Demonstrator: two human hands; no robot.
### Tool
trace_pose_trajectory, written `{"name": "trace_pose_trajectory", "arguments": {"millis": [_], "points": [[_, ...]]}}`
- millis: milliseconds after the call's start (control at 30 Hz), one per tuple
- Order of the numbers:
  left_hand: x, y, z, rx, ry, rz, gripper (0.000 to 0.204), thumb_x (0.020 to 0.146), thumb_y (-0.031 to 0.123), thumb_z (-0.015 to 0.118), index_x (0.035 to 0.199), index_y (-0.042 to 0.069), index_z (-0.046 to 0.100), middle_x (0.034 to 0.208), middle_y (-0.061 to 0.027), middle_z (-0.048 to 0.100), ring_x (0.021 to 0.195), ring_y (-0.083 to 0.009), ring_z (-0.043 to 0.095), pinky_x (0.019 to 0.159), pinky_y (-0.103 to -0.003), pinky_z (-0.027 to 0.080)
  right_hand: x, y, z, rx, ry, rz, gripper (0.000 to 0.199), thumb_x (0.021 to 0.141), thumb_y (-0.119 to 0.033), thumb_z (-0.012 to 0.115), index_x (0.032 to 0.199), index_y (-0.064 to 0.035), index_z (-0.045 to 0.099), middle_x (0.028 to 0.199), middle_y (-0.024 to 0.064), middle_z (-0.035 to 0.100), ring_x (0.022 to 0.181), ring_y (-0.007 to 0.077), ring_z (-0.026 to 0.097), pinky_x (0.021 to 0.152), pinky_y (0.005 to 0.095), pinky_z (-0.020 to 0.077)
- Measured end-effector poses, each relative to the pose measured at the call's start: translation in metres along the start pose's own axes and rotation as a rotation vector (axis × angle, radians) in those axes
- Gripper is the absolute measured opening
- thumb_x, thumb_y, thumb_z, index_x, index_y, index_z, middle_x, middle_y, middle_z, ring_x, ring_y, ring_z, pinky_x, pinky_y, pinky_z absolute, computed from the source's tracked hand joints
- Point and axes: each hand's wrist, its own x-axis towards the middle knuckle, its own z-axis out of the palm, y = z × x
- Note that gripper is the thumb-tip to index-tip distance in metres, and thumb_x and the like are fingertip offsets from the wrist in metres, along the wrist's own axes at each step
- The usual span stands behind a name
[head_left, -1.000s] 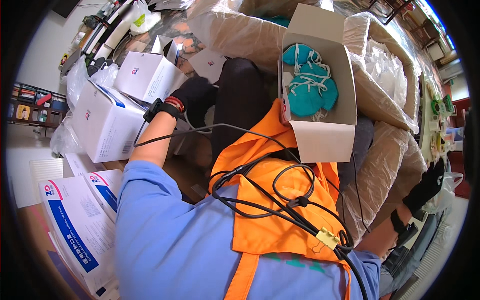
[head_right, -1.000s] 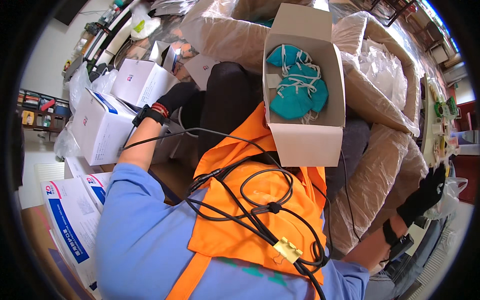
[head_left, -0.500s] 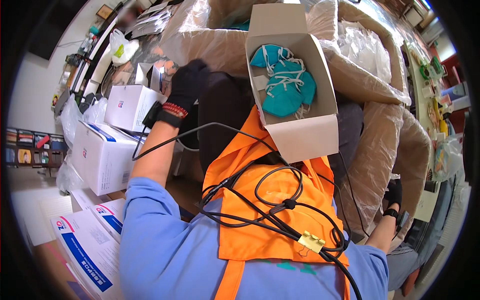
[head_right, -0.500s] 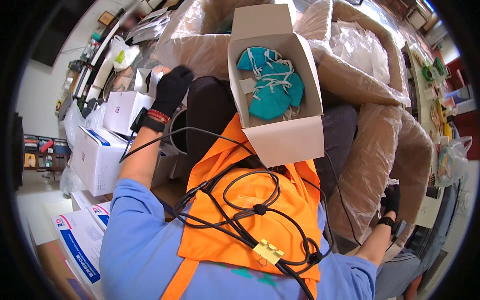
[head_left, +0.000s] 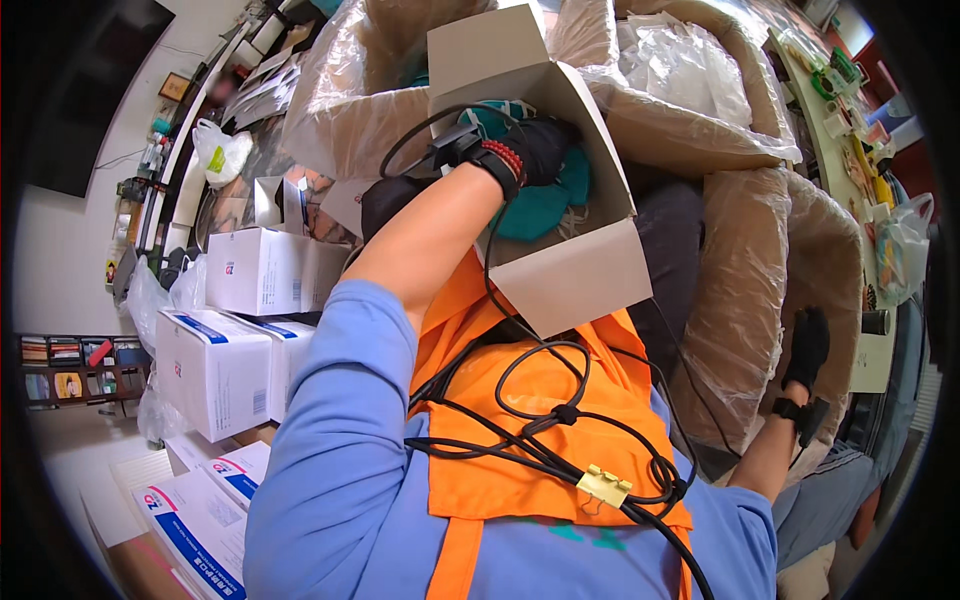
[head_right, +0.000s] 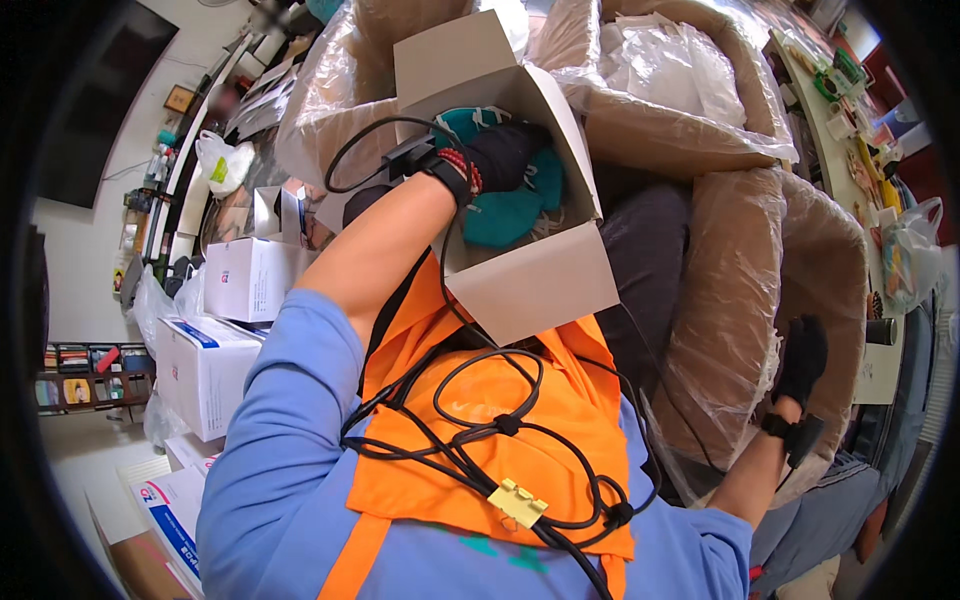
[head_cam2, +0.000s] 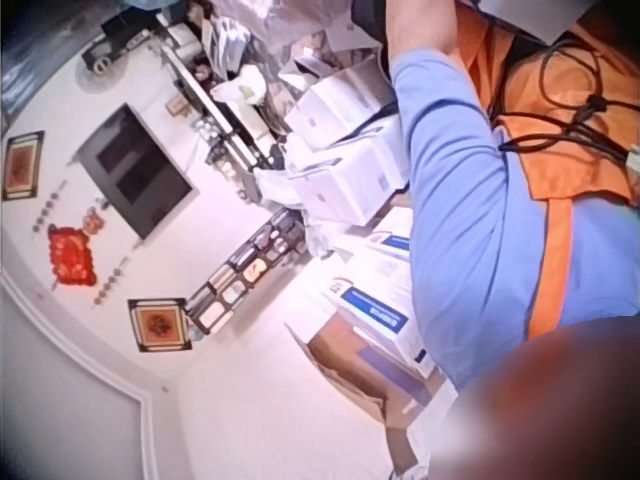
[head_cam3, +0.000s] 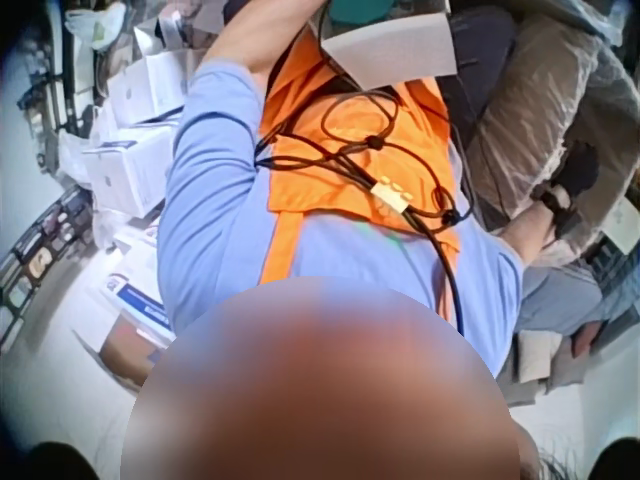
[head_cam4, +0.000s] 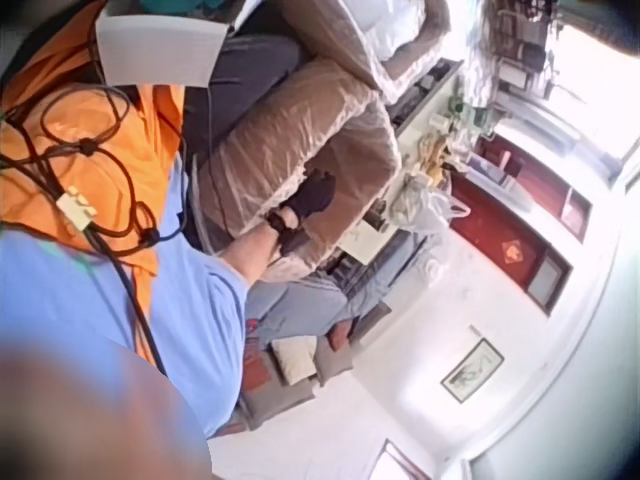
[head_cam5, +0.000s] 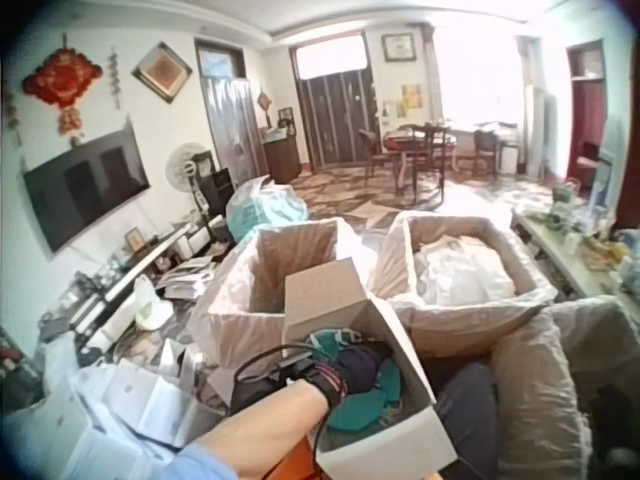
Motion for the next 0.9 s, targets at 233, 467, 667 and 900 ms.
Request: {"name": "trace_pose_trajectory", "arguments": {"millis": [233, 467, 667, 900], "points": [[0.008, 0.004, 0.001, 0.063, -0.398, -0.026, 0.085, 0.056, 0.021, 0.082, 0.133, 0.007, 0.050, 0.125, -0.0178, 0.058, 0.117, -0.0341, 0.055, 0.100, -0.040, 0.044, 0.000, -0.082, -0.023, 0.322, -0.009, 0.033, 0.028, 0.089, -0.024, 0.059, 0.101, 0.0006, 0.065, 0.099, 0.0136, 0.068, 0.092, 0.0270, 0.064, 0.085, 0.0341, 0.0471], [0.007, 0.008, 0.009, 0.110, -0.252, 0.145, 0.094, 0.049, 0.026, 0.087, 0.134, 0.007, 0.049, 0.128, -0.0179, 0.056, 0.118, -0.0343, 0.053, 0.103, -0.040, 0.042, 0.014, -0.126, -0.018, 0.345, 0.045, -0.148, 0.017, 0.086, -0.016, 0.065, 0.093, -0.0012, 0.067, 0.092, 0.0110, 0.068, 0.087, 0.0259, 0.064, 0.084, 0.0335, 0.0474], [0.010, 0.015, 0.010, 0.194, -0.404, 0.106, 0.083, 0.050, 0.030, 0.087, 0.125, 0.007, 0.058, 0.117, -0.0177, 0.061, 0.112, -0.0343, 0.056, 0.099, -0.041, 0.044, 0.012, -0.168, -0.028, 0.355, 0.102, -0.288, 0.013, 0.084, -0.012, 0.067, 0.092, -0.0026, 0.067, 0.091, 0.0111, 0.067, 0.089, 0.0257, 0.064, 0.083, 0.0339, 0.0478], [-0.025, 0.036, -0.005, 0.033, -0.248, 0.213, 0.059, 0.056, 0.034, 0.083, 0.107, 0.010, 0.069, 0.105, -0.0148, 0.065, 0.099, -0.0339, 0.060, 0.092, -0.042, 0.046, 0.012, -0.193, -0.038, 0.321, 0.138, -0.414, 0.013, 0.083, -0.010, 0.067, 0.095, -0.0043, 0.065, 0.095, 0.0115, 0.066, 0.092, 0.0275, 0.063, 0.084, 0.0343, 0.0478]]}}
